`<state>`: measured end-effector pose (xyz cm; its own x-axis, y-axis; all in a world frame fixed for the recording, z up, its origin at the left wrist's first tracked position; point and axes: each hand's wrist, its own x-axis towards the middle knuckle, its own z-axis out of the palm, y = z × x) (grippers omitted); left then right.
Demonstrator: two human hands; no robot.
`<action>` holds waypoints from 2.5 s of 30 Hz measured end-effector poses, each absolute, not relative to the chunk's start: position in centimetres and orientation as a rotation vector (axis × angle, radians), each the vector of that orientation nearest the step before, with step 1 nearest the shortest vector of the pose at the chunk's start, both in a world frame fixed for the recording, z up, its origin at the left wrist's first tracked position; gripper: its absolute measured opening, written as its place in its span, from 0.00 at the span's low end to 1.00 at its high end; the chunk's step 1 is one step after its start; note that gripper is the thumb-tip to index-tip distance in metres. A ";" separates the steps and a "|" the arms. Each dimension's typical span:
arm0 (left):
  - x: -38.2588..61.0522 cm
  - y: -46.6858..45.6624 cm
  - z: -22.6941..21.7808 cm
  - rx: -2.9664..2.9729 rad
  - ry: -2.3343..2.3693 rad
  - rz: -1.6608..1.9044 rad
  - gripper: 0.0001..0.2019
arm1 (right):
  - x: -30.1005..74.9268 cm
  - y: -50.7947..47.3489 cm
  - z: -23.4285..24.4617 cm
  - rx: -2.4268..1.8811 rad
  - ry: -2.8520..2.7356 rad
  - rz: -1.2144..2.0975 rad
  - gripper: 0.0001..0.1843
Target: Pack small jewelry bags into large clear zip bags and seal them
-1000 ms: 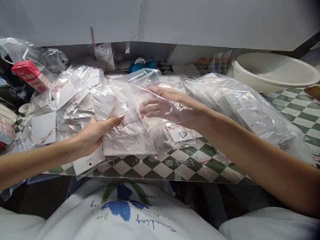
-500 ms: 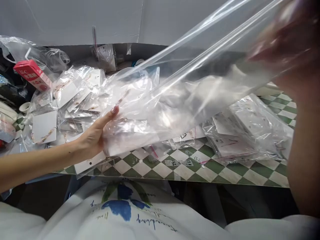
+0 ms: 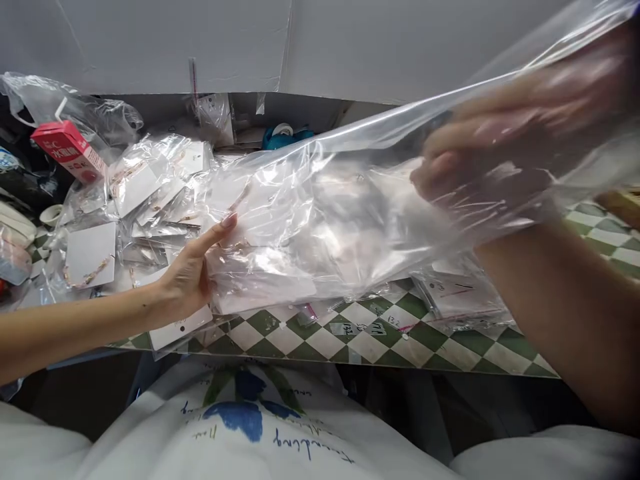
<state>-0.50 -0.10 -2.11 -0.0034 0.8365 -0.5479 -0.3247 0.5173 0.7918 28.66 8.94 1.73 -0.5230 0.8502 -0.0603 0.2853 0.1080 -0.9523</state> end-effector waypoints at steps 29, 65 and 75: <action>0.6 -0.4 -2.0 0.470 1.348 0.840 0.32 | 21.8 7.1 -0.2 -1.114 -2.015 1.684 0.18; -3.4 4.3 4.6 0.815 1.061 1.450 0.13 | 14.8 6.7 -3.2 -1.293 -2.057 1.546 0.30; -5.1 4.5 4.2 1.147 1.099 1.440 0.15 | 23.4 7.1 -4.2 -0.742 -2.171 0.567 0.07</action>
